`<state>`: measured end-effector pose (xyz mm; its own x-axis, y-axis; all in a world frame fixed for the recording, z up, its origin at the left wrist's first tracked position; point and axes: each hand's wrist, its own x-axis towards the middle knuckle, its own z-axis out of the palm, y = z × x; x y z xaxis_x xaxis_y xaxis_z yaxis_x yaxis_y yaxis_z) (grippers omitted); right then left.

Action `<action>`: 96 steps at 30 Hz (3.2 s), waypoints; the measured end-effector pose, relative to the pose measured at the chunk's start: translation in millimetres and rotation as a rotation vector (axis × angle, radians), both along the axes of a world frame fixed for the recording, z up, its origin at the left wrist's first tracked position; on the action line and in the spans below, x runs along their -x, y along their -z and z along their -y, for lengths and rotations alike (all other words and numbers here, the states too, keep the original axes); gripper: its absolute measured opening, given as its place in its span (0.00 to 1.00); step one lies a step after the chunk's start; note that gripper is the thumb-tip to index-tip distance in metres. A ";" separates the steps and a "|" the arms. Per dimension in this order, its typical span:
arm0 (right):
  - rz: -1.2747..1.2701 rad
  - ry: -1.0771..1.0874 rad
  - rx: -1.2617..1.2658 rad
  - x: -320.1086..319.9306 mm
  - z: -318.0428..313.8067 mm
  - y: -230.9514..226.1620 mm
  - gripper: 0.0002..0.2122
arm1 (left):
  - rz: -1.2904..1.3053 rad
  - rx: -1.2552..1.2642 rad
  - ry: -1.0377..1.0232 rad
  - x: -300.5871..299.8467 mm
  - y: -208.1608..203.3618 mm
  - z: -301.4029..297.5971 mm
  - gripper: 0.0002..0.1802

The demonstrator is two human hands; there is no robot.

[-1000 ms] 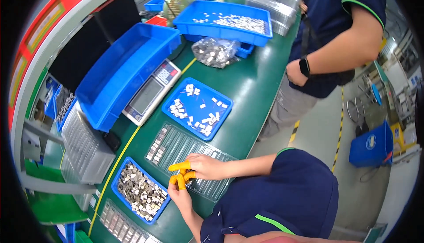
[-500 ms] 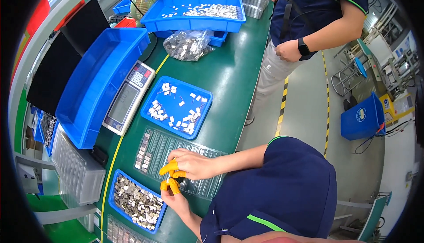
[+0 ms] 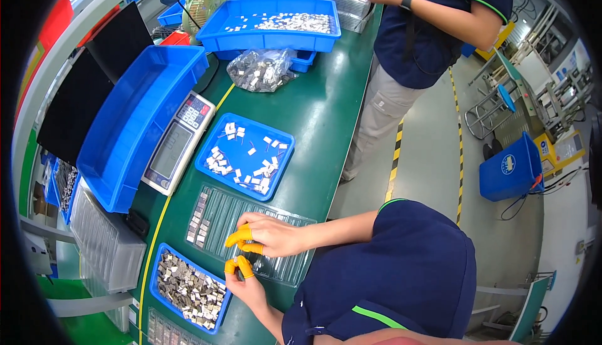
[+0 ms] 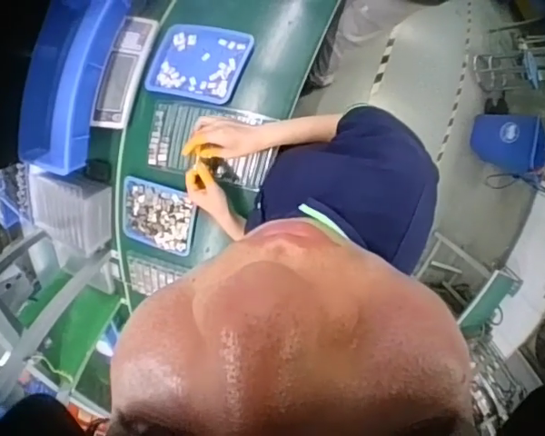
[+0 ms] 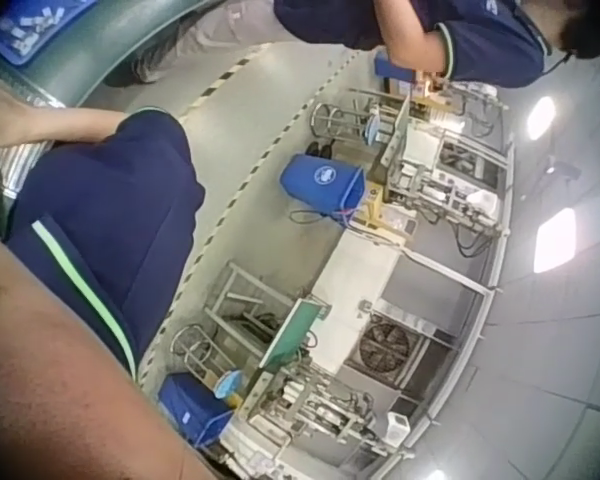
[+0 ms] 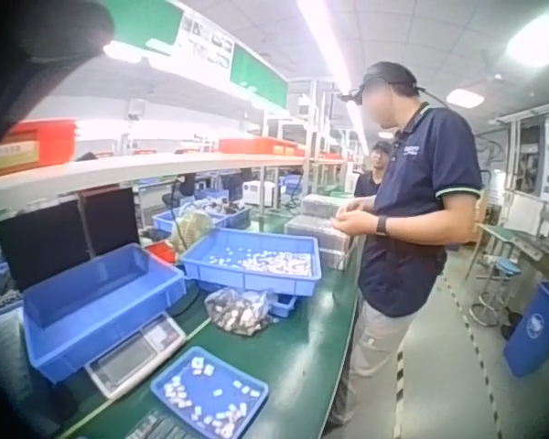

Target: The person assembles small metal components onto a plastic carrier tray by hand, taking the components from blue component bins and placing them onto the tray.

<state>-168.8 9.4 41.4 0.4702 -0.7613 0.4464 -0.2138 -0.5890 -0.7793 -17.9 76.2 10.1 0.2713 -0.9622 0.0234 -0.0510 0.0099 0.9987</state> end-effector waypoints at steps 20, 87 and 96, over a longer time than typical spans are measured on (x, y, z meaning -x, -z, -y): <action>0.022 -0.129 0.187 -30.0 -1.5 -13.2 0.08 | -0.408 0.085 -0.217 -2.7 -9.5 -12.4 0.09; -0.325 0.284 -0.245 77.4 146.3 82.2 0.11 | 1.004 -0.139 -0.784 -75.0 0.2 -27.3 0.30; -0.026 0.256 -0.188 64.3 146.0 66.4 0.12 | 0.955 -0.198 -0.800 -89.8 -4.2 -14.8 0.10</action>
